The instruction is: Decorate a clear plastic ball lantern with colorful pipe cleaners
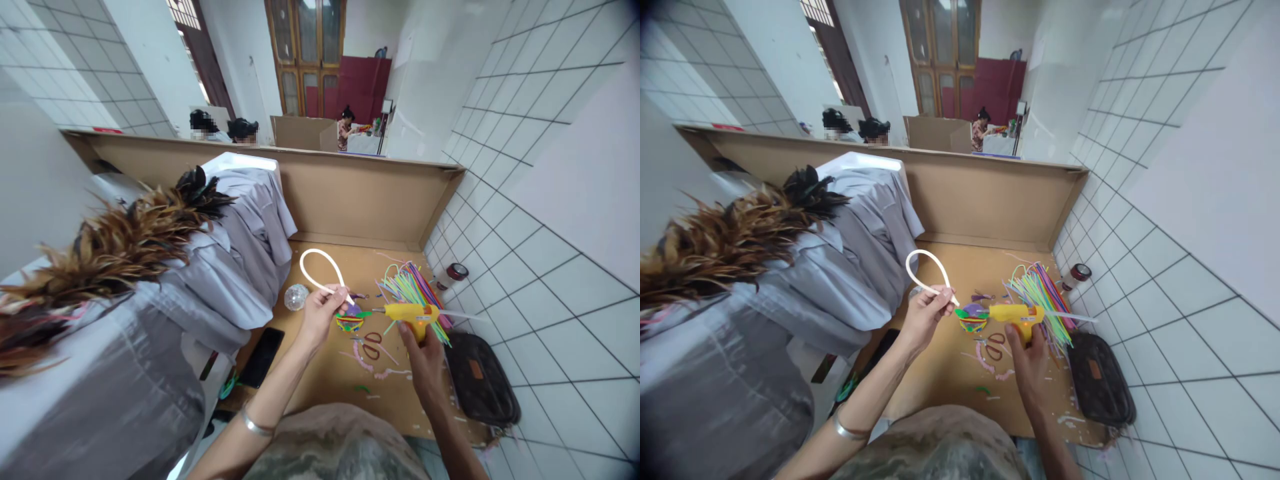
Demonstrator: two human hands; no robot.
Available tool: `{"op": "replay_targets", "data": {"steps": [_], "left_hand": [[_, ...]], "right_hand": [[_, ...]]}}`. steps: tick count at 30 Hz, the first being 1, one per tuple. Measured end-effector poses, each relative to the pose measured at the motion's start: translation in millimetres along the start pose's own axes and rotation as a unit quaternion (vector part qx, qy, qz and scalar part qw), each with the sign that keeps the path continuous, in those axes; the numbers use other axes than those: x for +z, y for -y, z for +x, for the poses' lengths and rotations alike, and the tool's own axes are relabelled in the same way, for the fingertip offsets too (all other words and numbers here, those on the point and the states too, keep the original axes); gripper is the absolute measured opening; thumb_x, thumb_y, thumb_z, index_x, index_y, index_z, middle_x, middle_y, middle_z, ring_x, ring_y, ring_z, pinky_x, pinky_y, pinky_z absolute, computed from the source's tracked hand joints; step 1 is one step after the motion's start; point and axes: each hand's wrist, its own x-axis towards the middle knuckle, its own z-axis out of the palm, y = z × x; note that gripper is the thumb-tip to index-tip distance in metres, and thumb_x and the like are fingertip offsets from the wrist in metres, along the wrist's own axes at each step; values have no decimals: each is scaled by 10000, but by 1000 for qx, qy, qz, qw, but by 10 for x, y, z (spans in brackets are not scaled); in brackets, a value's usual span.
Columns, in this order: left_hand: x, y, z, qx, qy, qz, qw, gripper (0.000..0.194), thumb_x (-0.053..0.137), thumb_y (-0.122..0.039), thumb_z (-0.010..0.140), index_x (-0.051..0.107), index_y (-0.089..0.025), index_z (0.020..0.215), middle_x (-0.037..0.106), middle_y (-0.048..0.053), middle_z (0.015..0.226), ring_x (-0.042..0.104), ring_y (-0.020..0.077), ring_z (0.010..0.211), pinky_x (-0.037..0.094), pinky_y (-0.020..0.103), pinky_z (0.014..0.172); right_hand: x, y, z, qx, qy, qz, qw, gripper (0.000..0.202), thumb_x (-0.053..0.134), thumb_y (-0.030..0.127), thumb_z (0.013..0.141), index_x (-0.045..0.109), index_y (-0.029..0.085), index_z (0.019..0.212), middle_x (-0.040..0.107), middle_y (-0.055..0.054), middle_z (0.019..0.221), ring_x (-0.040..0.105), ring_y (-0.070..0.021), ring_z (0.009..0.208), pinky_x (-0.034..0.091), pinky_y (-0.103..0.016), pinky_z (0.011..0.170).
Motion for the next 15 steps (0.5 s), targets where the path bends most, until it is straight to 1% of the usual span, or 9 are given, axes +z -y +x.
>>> {"op": "replay_targets", "data": {"steps": [1,2,4,7,9,12,13,15], "left_hand": [[-1,-13,0,1,2,3,1000,430,843,-480,573,685,-115,737,588,-5,539,500,72,492,372,211,495],[-3,-26,0,2,3,6,1000,434,843,-484,572,684,-117,738,589,-5,541,501,74,492,370,213,493],[-15,-46,0,6,5,12,1000,432,841,-485,575,682,-119,739,590,-4,546,502,77,493,371,216,492],[-50,-66,2,13,6,17,1000,410,845,-461,584,687,-119,746,594,-3,557,508,80,508,382,217,499],[-79,-85,4,5,8,1,1000,405,858,-435,579,690,-111,756,601,1,565,515,78,513,388,208,499],[-110,-145,2,-49,32,-88,994,360,873,-345,590,677,-97,763,590,-4,585,502,54,503,390,175,490],[-112,-173,-3,-75,43,-134,987,320,865,-293,612,663,-97,764,576,-12,594,490,43,499,387,160,483],[-98,-229,-21,-130,56,-234,962,216,809,-180,684,628,-101,773,542,-27,614,466,23,495,375,128,468]], "right_hand": [[-8,98,-15,11,-7,7,1000,417,650,586,733,612,174,787,572,6,652,464,-145,584,372,-252,527],[-14,182,-26,13,2,14,1000,416,662,583,724,602,176,780,565,13,646,456,-139,579,373,-249,524],[-17,304,-40,5,8,11,1000,402,674,569,720,592,179,775,549,25,630,433,-127,564,364,-243,511],[2,388,-43,-6,5,-8,1000,383,670,553,731,588,180,766,529,35,608,410,-116,542,344,-238,490],[19,412,-39,-7,2,-21,1000,382,674,551,728,586,180,756,517,40,594,411,-113,532,345,-238,488],[32,478,-37,-7,5,-16,1000,392,669,562,722,579,181,726,506,42,575,414,-111,521,347,-237,476],[31,514,-40,-6,9,-6,1000,399,663,569,721,576,181,713,508,40,572,416,-111,518,345,-236,467],[25,608,-52,4,16,11,1000,411,666,579,702,577,178,692,514,36,560,420,-112,503,334,-232,441]]}}
